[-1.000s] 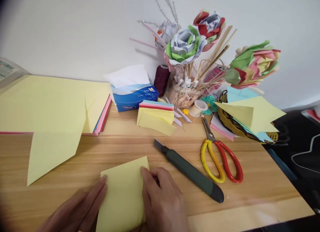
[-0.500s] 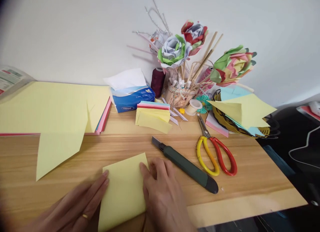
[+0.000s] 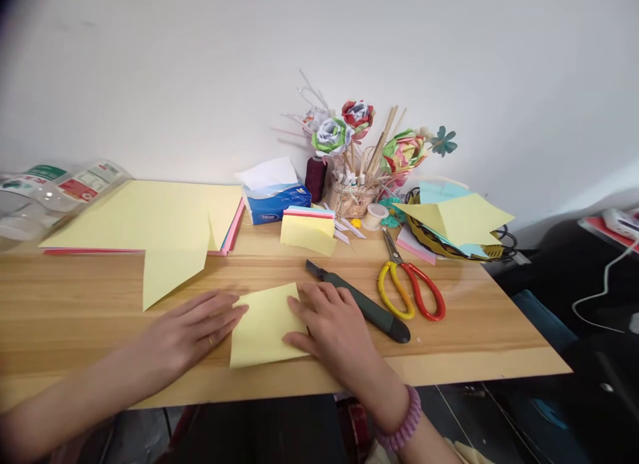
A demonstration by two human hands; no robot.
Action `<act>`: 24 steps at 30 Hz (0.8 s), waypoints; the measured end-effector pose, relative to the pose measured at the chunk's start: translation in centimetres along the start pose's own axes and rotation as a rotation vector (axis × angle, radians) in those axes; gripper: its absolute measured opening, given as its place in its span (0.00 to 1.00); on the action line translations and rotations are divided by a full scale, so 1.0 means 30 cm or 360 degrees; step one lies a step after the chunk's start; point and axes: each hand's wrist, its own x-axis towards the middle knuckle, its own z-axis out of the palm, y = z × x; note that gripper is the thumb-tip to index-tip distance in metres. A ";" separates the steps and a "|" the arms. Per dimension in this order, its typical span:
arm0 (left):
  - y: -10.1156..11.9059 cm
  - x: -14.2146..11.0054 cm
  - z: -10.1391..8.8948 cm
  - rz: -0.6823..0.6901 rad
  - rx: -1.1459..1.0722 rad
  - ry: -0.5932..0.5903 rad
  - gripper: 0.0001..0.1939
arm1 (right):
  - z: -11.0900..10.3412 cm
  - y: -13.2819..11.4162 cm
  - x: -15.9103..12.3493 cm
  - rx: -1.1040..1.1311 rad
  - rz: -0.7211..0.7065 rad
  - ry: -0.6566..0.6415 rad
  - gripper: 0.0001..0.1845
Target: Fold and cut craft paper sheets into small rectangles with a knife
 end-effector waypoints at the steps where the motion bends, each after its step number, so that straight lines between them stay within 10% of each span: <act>1: -0.012 -0.005 0.006 0.0017 -0.0030 -0.0022 0.23 | -0.003 0.000 -0.001 -0.0010 -0.0005 -0.0023 0.26; 24: -0.066 -0.031 0.034 0.0039 -0.0168 -0.0308 0.15 | 0.053 -0.281 -0.073 0.0084 -0.0227 0.0004 0.47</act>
